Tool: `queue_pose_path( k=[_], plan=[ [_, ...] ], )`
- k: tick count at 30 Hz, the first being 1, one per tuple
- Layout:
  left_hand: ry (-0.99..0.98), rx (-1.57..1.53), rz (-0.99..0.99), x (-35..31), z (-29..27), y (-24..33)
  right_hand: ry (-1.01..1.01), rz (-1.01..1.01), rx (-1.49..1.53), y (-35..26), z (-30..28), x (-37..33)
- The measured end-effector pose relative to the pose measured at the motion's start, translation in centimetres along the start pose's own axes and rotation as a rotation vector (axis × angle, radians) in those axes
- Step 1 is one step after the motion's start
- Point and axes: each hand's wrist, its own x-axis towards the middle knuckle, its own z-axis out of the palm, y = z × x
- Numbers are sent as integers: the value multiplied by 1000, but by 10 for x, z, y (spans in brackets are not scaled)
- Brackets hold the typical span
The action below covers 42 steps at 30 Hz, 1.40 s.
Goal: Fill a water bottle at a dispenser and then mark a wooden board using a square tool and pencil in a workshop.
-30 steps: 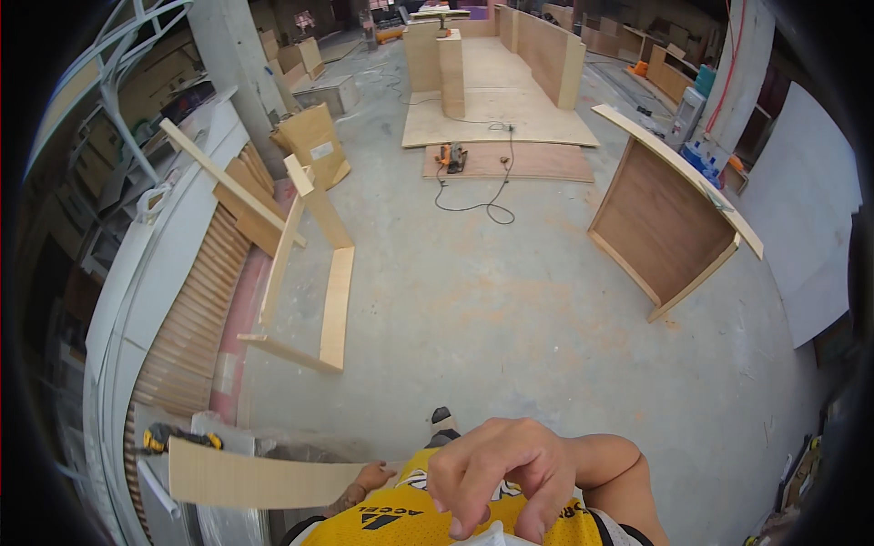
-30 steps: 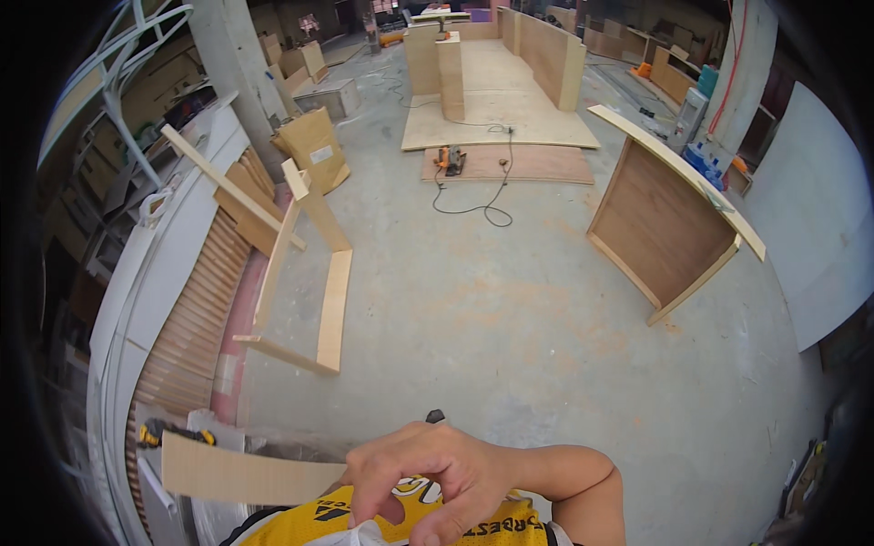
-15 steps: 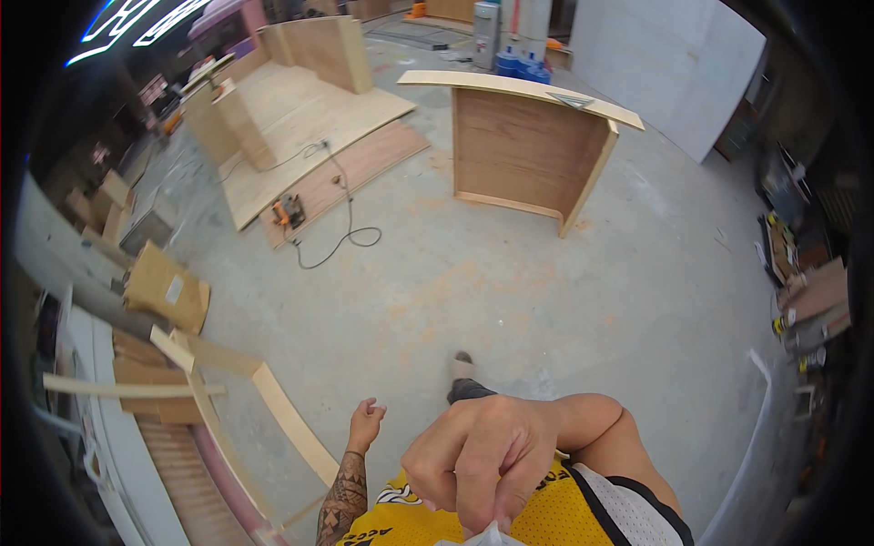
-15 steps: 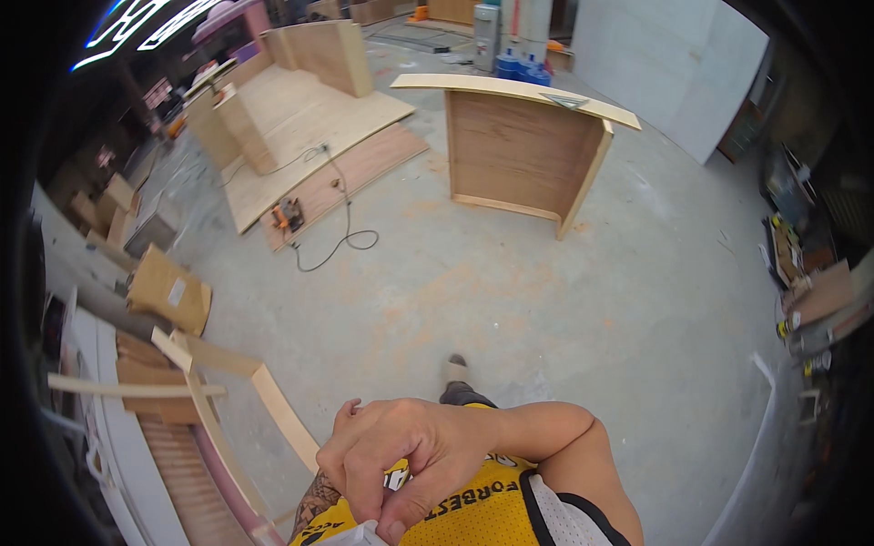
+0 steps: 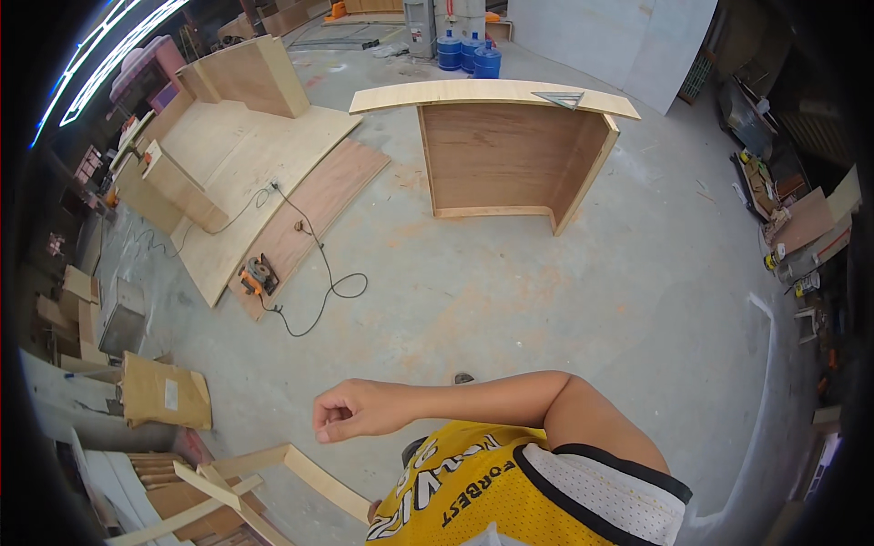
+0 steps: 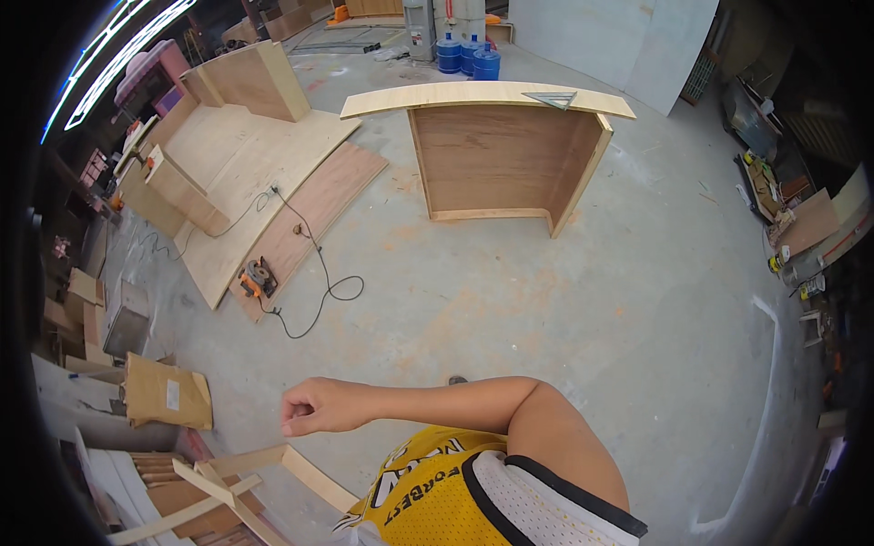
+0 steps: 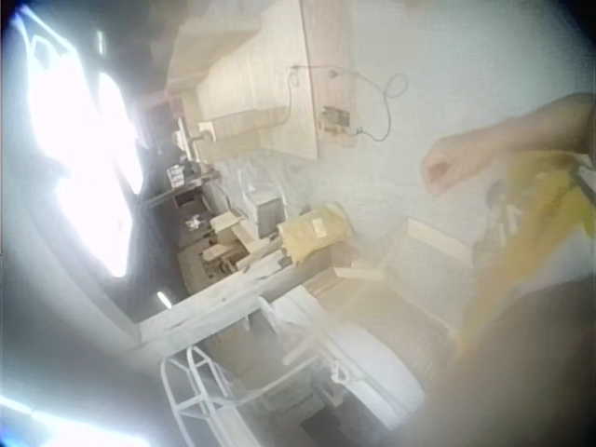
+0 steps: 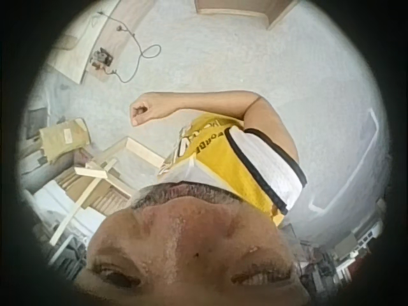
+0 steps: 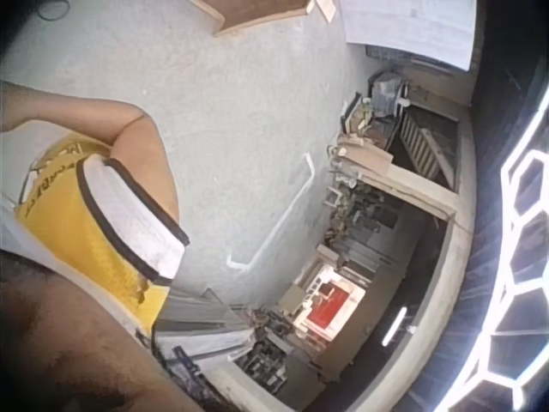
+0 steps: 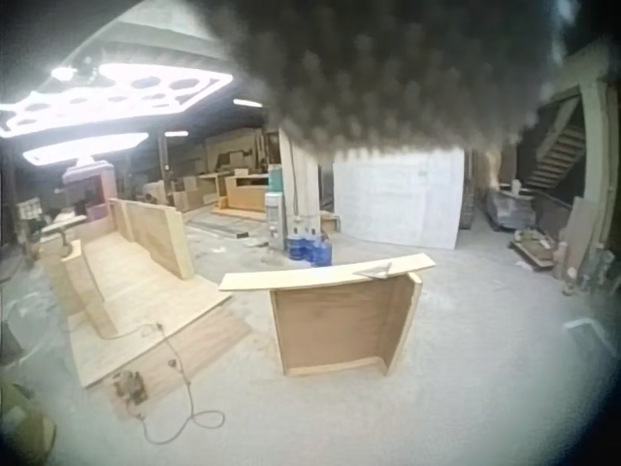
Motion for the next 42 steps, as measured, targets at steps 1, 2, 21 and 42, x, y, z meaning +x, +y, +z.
queue_pose_path(
  k=[1,2,21,42],
  plan=[
    [1,-20,-13,9,-13,7,30,56,-129,29,-4,17],
    [0,-44,-17,20,-28,14,61,111,-257,61,-8,34],
    [134,-495,105,241,-291,180,502,963,-715,257,-163,-70],
    [-869,358,339,155,16,590,884,974,-506,261,-436,-304]
  ],
)
